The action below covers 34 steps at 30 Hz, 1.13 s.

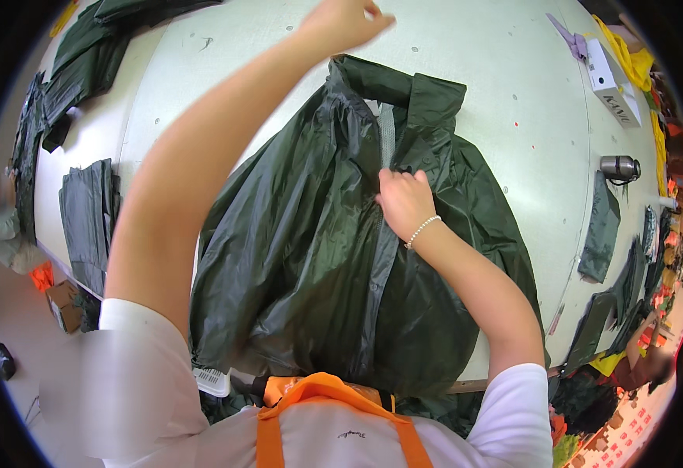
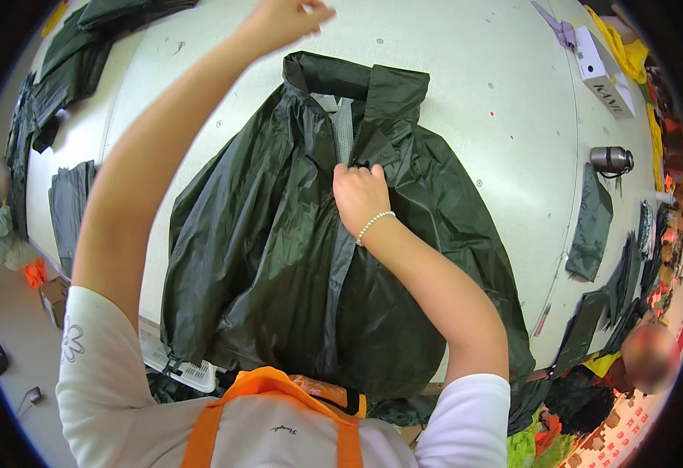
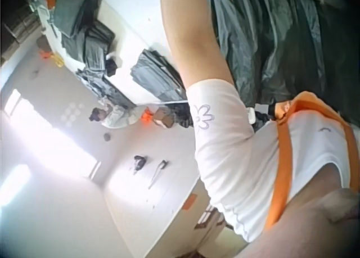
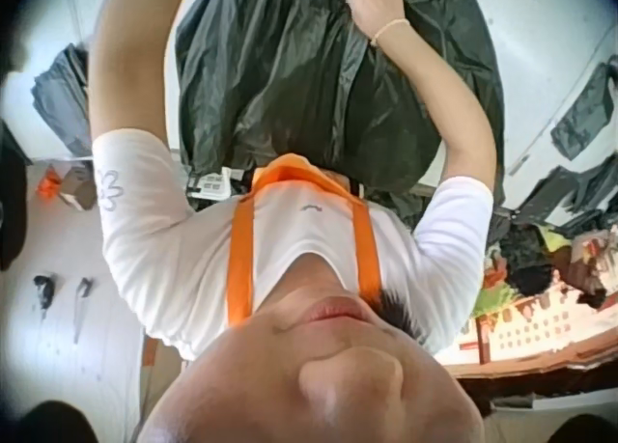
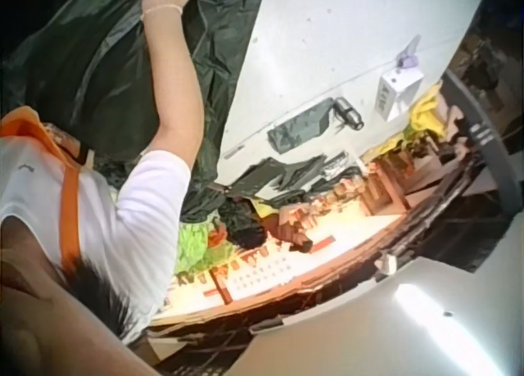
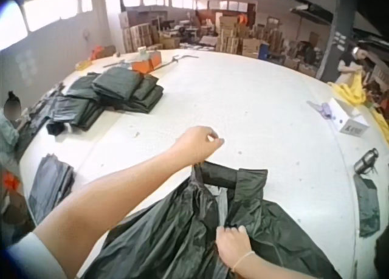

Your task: The person folds a dark green jacket on a white table. They smooth the fabric, fold the sleeves inward, fold the body in half, and then fold it into a compact rectangle. The folded jacket is placed into a white plastic basket.

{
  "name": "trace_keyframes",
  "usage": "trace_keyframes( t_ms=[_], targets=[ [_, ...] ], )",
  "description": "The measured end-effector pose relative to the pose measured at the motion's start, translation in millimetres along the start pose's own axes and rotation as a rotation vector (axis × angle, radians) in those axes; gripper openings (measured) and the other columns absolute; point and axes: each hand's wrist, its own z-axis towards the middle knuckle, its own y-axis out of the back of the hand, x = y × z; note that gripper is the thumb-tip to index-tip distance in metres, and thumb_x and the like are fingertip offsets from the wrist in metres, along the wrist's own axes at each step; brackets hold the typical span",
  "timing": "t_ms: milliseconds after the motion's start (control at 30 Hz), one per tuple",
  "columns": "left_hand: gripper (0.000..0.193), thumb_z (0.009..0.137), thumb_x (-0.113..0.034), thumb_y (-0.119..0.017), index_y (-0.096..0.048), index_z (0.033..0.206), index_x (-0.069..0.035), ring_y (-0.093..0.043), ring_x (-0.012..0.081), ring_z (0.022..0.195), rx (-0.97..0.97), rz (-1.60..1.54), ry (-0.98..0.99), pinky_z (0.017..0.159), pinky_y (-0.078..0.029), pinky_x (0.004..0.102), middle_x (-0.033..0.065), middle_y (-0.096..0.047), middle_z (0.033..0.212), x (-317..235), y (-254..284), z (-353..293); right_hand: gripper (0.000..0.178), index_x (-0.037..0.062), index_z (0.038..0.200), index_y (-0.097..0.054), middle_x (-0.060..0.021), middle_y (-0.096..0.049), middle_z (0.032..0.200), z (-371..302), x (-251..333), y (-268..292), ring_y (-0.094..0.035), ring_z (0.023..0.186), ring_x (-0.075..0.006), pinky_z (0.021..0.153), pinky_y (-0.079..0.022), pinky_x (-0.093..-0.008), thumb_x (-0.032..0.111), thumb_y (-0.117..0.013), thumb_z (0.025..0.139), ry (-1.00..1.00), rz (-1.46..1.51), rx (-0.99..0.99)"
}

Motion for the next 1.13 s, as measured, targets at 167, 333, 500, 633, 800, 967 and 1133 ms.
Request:
trace_keyframes(
  t_ms=[167, 333, 500, 633, 800, 967, 1133],
  targets=[
    [0.028, 0.080, -0.032, -0.063, -0.065, 0.076, -0.005, -0.061, 0.0237, 0.057, -0.009, -0.112, -0.039, 0.054, -0.047, 0.0356, 0.0103, -0.062, 0.062, -29, -23, -112, 0.030, 0.0071, 0.084, -0.054, -0.0057, -0.059, 0.073, -4, -3, 15, -0.059, 0.077, -0.0224, 0.073, -0.037, -0.0338, 0.027, -0.072, 0.072, 0.126, 0.032, 0.000],
    [0.022, 0.088, -0.017, -0.061, -0.061, 0.076, 0.001, -0.049, 0.0044, 0.057, -0.006, -0.411, 0.211, 0.053, -0.039, 0.0209, 0.0008, -0.058, 0.060, -16, -30, -187, 0.021, 0.0072, 0.085, -0.057, -0.0066, -0.063, 0.076, 2, -14, 12, -0.060, 0.079, -0.0233, 0.075, -0.038, -0.0355, 0.018, -0.070, 0.073, 0.136, 0.186, 0.118],
    [0.024, 0.085, -0.019, -0.063, -0.061, 0.078, 0.003, -0.050, 0.0101, 0.053, 0.036, -0.526, 0.376, 0.052, -0.041, 0.0267, 0.0079, -0.058, 0.059, 19, -49, -237, 0.005, 0.0074, 0.079, -0.059, -0.0063, -0.060, 0.076, -6, -8, 5, -0.057, 0.079, -0.0213, 0.075, -0.038, -0.0325, 0.009, -0.055, 0.077, 0.205, -0.061, -0.024],
    [0.023, 0.086, -0.018, -0.062, -0.061, 0.081, 0.004, -0.053, 0.0103, 0.055, 0.044, -0.568, 0.401, 0.054, -0.043, 0.0254, 0.0074, -0.061, 0.063, 16, -47, -240, 0.006, 0.0077, 0.080, -0.059, -0.0056, -0.055, 0.077, -4, -12, 8, -0.053, 0.081, -0.0208, 0.076, -0.038, -0.0330, 0.008, -0.053, 0.077, 0.223, -0.049, -0.085],
    [0.023, 0.086, -0.021, -0.062, -0.063, 0.085, 0.002, -0.059, 0.0130, 0.059, 0.056, -0.532, 0.367, 0.056, -0.044, 0.0262, 0.0067, -0.063, 0.065, 15, -61, -212, 0.007, 0.0087, 0.080, -0.057, -0.0051, -0.053, 0.078, 16, -26, 14, -0.052, 0.082, -0.0214, 0.078, -0.037, -0.0347, 0.009, -0.052, 0.075, 0.199, -0.069, -0.278],
    [0.039, 0.085, -0.039, -0.060, -0.063, 0.088, 0.000, -0.063, 0.0217, 0.065, 0.075, -0.491, 0.351, 0.060, -0.047, 0.0339, 0.0115, -0.064, 0.069, 15, -91, -159, 0.009, 0.0108, 0.079, -0.060, -0.0029, -0.056, 0.079, 64, -61, 27, -0.053, 0.084, -0.0200, 0.076, -0.038, -0.0338, 0.012, -0.051, 0.077, 0.044, -0.081, -0.430],
    [0.053, 0.080, -0.054, -0.060, -0.063, 0.085, -0.002, -0.065, 0.0305, 0.079, -0.037, -0.208, 0.478, 0.069, -0.048, 0.0397, 0.0184, -0.066, 0.078, -1, -104, -125, 0.009, 0.0134, 0.081, -0.062, -0.0024, -0.059, 0.082, 45, -84, 5, -0.055, 0.088, -0.0207, 0.078, -0.038, -0.0373, 0.018, -0.055, 0.079, -0.093, 0.048, -0.450]
  ],
)
